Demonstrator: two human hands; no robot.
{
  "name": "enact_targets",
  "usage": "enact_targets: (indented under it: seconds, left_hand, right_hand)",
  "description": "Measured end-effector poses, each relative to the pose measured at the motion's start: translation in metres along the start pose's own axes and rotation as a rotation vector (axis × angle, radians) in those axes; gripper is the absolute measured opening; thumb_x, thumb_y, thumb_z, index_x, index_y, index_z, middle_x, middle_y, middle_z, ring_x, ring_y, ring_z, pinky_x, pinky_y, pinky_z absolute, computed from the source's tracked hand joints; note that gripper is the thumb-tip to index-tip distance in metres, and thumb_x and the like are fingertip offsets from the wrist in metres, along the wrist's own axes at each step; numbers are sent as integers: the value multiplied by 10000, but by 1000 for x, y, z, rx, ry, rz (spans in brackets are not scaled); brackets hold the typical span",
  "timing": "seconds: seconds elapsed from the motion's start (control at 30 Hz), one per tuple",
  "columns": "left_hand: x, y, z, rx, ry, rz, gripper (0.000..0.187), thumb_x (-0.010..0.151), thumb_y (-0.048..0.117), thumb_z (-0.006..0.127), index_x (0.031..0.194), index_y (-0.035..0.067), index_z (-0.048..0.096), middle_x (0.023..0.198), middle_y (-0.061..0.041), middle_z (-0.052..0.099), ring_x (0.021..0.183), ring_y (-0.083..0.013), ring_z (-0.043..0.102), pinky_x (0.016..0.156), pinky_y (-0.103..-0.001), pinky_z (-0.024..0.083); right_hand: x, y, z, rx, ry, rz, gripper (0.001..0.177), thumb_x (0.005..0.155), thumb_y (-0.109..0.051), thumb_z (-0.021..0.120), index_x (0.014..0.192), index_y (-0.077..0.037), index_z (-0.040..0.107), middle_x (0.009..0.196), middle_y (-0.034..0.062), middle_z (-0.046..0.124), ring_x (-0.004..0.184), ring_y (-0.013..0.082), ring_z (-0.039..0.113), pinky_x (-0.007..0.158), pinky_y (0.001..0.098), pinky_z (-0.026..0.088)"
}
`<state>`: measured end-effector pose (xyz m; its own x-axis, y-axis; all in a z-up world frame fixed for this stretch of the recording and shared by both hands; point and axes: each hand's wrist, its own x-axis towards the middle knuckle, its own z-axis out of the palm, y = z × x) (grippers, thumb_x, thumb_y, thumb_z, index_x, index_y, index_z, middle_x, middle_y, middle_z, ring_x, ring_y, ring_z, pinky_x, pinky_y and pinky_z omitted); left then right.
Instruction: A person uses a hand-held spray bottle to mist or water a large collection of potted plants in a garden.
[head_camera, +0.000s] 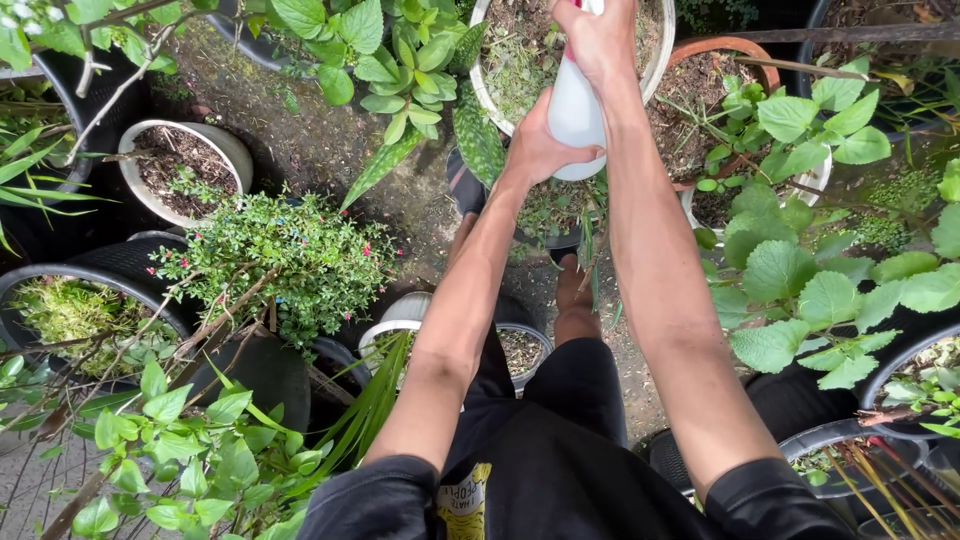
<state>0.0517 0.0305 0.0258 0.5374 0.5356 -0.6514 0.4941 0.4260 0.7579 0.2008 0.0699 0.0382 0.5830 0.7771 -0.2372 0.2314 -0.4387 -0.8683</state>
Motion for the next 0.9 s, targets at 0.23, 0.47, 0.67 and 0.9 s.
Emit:
enact_targets:
  seconds: [0.23, 0.47, 0.67, 0.9]
  left_hand:
    - [-4, 3, 4, 100, -55, 2, 916, 527, 388, 943, 1306, 169, 512, 1205, -80, 685, 1096, -273, 655, 776, -393, 606]
    - [-11, -3, 12, 67, -55, -76, 890, 499, 376, 941, 1270, 150, 556, 1225, -99, 700, 1130, -281, 647, 860, -434, 598]
    - [-9, -17, 6, 15, 16, -39, 897, 512, 339, 942, 1295, 138, 553, 1164, -98, 711, 1033, -257, 652, 774, -357, 565]
    - [-7, -17, -17, 42, 139, -2, 911, 490, 304, 933, 1298, 109, 560, 1138, -108, 728, 992, -231, 672, 744, -355, 560]
  right_hand:
    - [-7, -6, -10, -66, 69, 30, 179, 837, -220, 778, 923, -155, 635, 822, -13, 687, 710, 147, 644, 692, 378, 545]
    - [-20, 6, -13, 108, -90, 174, 371, 834, -359, 892, 927, -181, 580, 884, -41, 636, 764, 100, 576, 742, 293, 504]
    - [-22, -5, 5, 96, -174, 158, 244, 903, -156, 813, 991, -100, 593, 848, -14, 609, 664, 85, 550, 631, 253, 523]
    - [-18, -29, 33, 1, -91, 5, 216, 842, -190, 813, 887, -108, 618, 792, 4, 646, 640, 102, 556, 601, 295, 484]
